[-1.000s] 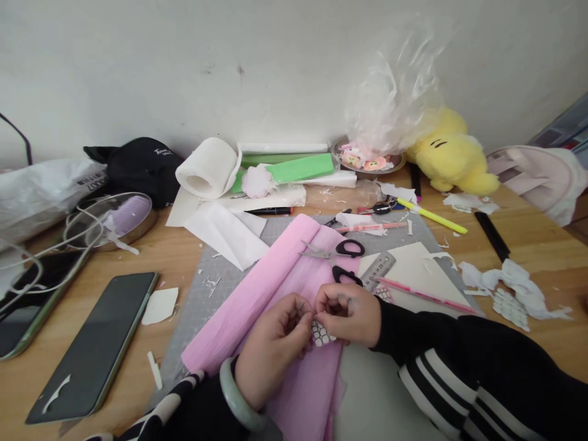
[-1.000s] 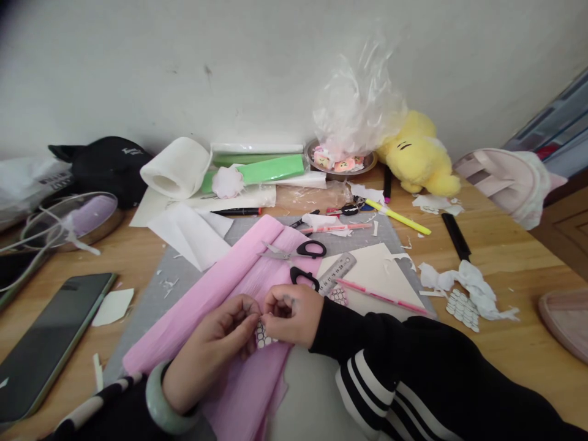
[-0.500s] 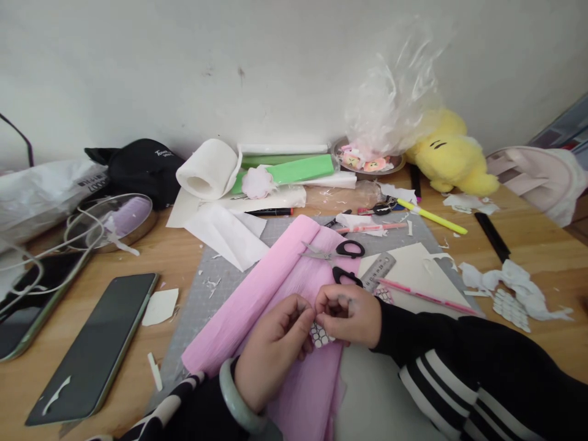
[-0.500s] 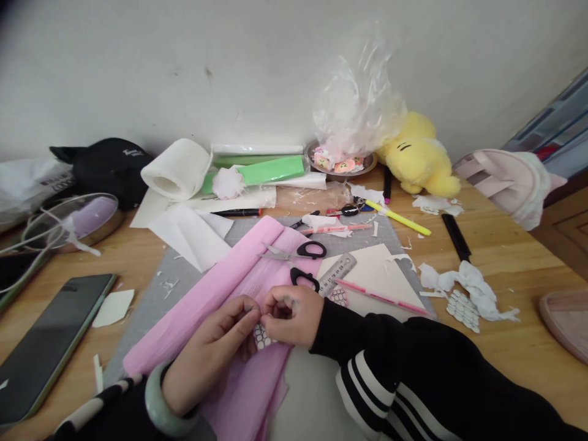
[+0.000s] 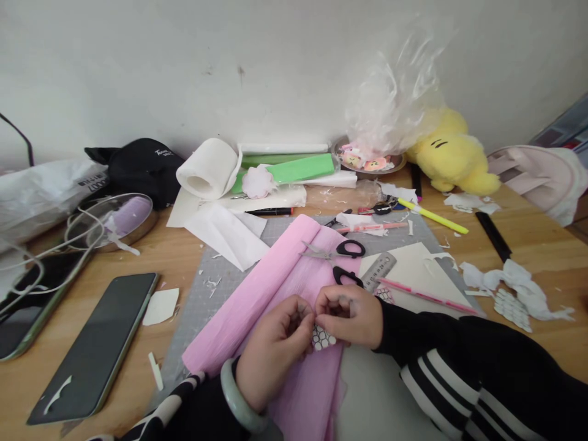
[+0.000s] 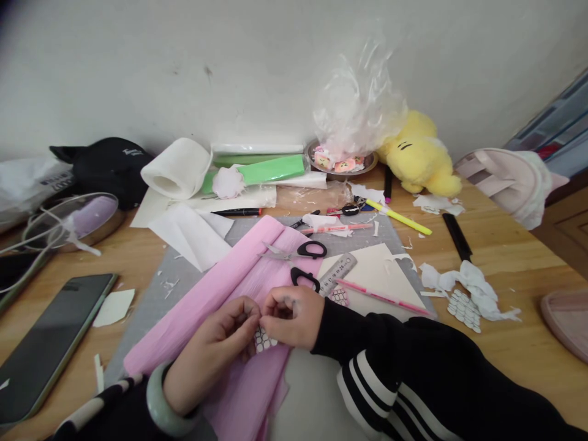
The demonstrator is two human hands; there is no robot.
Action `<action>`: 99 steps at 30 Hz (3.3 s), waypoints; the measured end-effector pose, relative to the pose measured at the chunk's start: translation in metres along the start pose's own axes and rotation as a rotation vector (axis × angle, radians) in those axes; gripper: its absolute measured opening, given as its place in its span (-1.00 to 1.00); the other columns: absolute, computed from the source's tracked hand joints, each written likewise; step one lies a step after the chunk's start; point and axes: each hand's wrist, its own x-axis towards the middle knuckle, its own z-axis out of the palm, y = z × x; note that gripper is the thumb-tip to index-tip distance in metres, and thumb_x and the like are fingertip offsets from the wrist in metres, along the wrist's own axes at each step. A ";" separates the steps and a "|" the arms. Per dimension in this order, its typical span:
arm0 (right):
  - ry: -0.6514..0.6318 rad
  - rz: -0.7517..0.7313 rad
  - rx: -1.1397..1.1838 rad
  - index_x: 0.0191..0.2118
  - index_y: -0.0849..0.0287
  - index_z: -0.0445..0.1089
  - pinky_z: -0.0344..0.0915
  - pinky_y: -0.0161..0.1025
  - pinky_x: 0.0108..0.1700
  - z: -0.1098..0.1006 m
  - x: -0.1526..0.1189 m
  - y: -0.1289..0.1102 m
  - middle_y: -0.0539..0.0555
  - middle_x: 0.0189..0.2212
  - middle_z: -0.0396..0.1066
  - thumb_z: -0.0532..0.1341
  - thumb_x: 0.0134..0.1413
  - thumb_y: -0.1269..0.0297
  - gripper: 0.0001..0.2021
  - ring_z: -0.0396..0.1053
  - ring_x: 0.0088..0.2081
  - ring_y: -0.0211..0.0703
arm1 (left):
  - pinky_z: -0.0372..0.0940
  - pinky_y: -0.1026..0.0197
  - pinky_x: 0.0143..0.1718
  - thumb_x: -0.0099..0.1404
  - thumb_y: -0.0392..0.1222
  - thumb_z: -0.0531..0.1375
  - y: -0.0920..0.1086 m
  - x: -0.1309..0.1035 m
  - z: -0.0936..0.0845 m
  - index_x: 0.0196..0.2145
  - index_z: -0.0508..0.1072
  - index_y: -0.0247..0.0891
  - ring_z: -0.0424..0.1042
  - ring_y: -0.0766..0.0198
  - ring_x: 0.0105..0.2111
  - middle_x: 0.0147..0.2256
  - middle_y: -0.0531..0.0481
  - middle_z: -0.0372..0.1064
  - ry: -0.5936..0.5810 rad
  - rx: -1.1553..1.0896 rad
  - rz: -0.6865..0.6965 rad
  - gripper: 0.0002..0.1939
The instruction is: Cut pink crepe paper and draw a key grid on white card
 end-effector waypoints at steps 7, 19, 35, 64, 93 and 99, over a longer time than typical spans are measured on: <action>0.012 0.032 -0.006 -0.55 0.23 0.18 0.01 -0.55 -0.72 0.000 0.001 0.001 -0.15 -0.71 0.12 0.11 -0.20 0.49 -0.93 0.05 -0.71 -0.51 | 0.11 0.33 -0.58 0.17 -0.06 0.06 0.001 0.000 0.002 -0.50 0.22 -0.26 0.17 0.38 -0.63 -0.64 0.13 0.18 -0.006 -0.064 -0.023 -0.78; 0.072 0.023 0.020 -0.57 0.22 0.18 0.03 -0.53 -0.74 0.000 0.003 0.003 -0.17 -0.73 0.13 0.10 -0.21 0.54 -0.90 0.09 -0.73 -0.49 | 0.10 0.33 -0.58 0.17 -0.07 0.06 0.001 0.001 0.002 -0.49 0.23 -0.26 0.17 0.39 -0.63 -0.64 0.14 0.19 -0.009 -0.115 -0.019 -0.79; 0.030 -0.005 -0.047 -0.54 0.22 0.17 0.03 -0.54 -0.72 0.000 0.002 0.003 -0.14 -0.70 0.12 0.10 -0.18 0.50 -0.93 0.08 -0.71 -0.50 | 0.09 0.34 -0.58 0.18 -0.07 0.06 0.000 0.000 0.000 -0.49 0.21 -0.25 0.14 0.40 -0.63 -0.63 0.15 0.16 -0.024 -0.059 -0.007 -0.78; 0.052 0.019 -0.008 -0.54 0.22 0.17 0.04 -0.53 -0.72 0.000 0.002 0.003 -0.15 -0.70 0.13 0.11 -0.16 0.51 -0.91 0.10 -0.71 -0.48 | 0.09 0.33 -0.57 0.22 -0.09 -0.01 -0.001 0.001 0.001 -0.47 0.22 -0.27 0.15 0.39 -0.61 -0.62 0.13 0.16 -0.049 -0.034 0.005 -0.79; 0.049 0.029 -0.030 -0.55 0.22 0.18 0.02 -0.55 -0.74 0.001 0.002 0.004 -0.15 -0.70 0.12 0.09 -0.19 0.49 -0.93 0.06 -0.72 -0.51 | 0.10 0.33 -0.56 0.23 -0.10 0.00 -0.004 0.000 0.000 -0.46 0.23 -0.26 0.15 0.39 -0.60 -0.61 0.13 0.16 -0.066 -0.016 0.022 -0.80; 0.061 0.018 -0.025 -0.55 0.23 0.18 0.02 -0.57 -0.74 0.001 0.003 0.006 -0.14 -0.70 0.14 0.10 -0.19 0.47 -0.94 0.08 -0.71 -0.51 | 0.08 0.33 -0.56 0.21 -0.07 0.03 -0.001 0.001 -0.001 -0.46 0.24 -0.28 0.14 0.39 -0.59 -0.61 0.12 0.15 -0.083 -0.036 0.019 -0.78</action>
